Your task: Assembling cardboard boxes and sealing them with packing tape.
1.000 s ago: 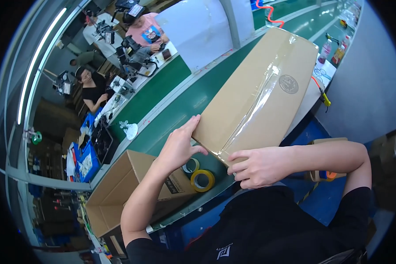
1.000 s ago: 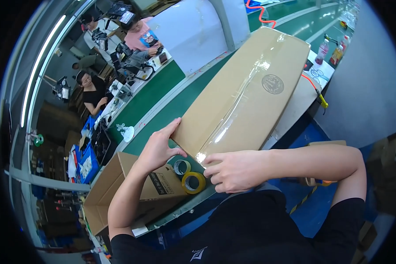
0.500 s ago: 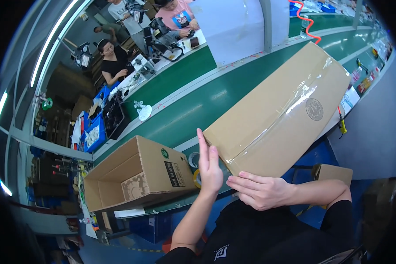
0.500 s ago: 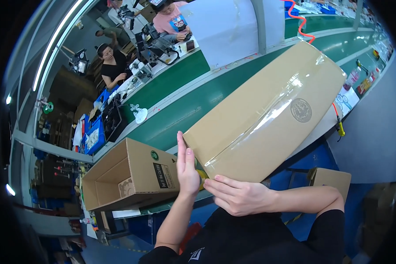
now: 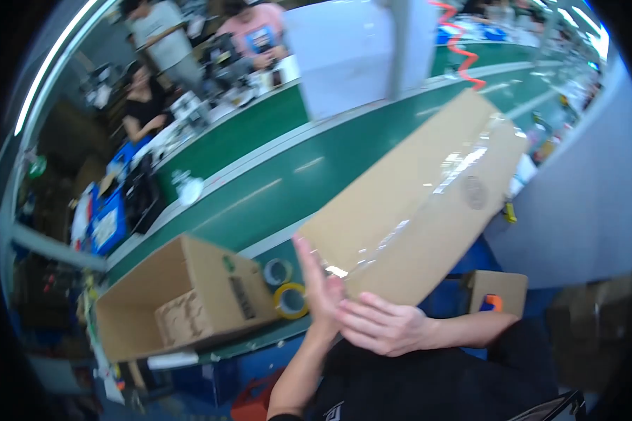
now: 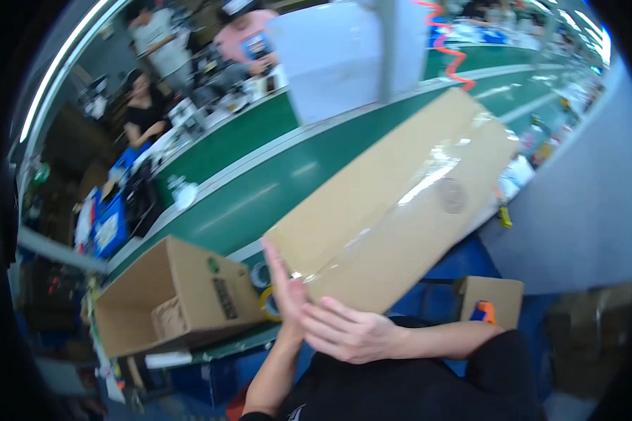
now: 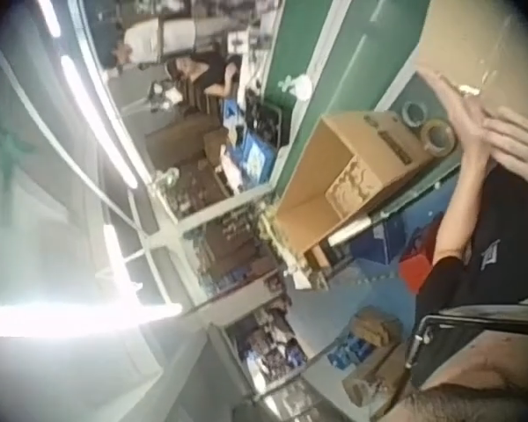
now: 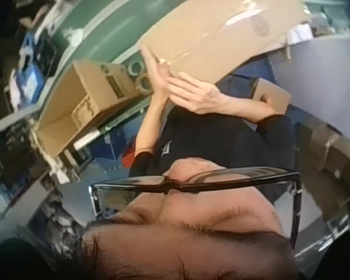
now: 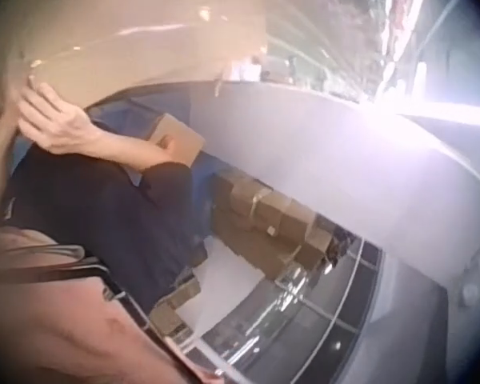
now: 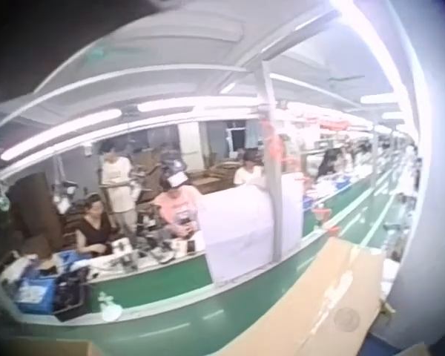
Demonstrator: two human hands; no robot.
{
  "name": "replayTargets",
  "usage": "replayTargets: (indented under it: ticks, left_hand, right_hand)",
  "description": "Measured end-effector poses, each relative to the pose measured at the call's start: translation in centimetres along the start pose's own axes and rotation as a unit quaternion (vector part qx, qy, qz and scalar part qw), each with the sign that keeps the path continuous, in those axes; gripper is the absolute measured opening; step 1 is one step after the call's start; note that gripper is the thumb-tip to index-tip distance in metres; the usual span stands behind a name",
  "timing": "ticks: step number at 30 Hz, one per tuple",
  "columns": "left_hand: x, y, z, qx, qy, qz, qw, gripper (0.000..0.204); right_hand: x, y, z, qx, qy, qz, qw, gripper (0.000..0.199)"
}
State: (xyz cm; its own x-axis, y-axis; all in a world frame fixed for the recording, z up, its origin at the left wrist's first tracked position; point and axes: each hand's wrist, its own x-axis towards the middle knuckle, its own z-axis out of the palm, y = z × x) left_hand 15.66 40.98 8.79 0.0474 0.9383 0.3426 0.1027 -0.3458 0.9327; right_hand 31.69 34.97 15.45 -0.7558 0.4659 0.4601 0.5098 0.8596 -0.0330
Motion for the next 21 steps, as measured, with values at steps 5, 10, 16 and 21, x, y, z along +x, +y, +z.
replayTargets:
  ticks: [5, 10, 16, 21]
  left_hand:
    - [0.3, 3.0, -0.6, 0.103, -0.035, -0.006, 0.994, 0.069]
    - [0.8, 5.4, 1.2, 0.036, -0.011, -0.063, 0.997, 0.080]
    - [1.7, 5.3, 2.5, 0.121, -0.009, -0.045, 0.992, 0.074]
    - [0.3, 4.5, 0.8, 0.160, -0.006, -0.009, 0.987, 0.073]
  right_hand:
    - [0.0, 1.8, -1.9, 0.133, 0.066, 0.025, 0.989, 0.019]
    - [-6.4, 14.4, -9.7, -0.012, 0.257, 0.282, 0.924, 0.030]
    - [-20.4, 34.5, -13.0, -0.111, 0.252, 0.577, 0.769, 0.055]
    - [-20.5, 38.0, -10.8, -0.155, 0.140, 0.599, 0.773, 0.053]
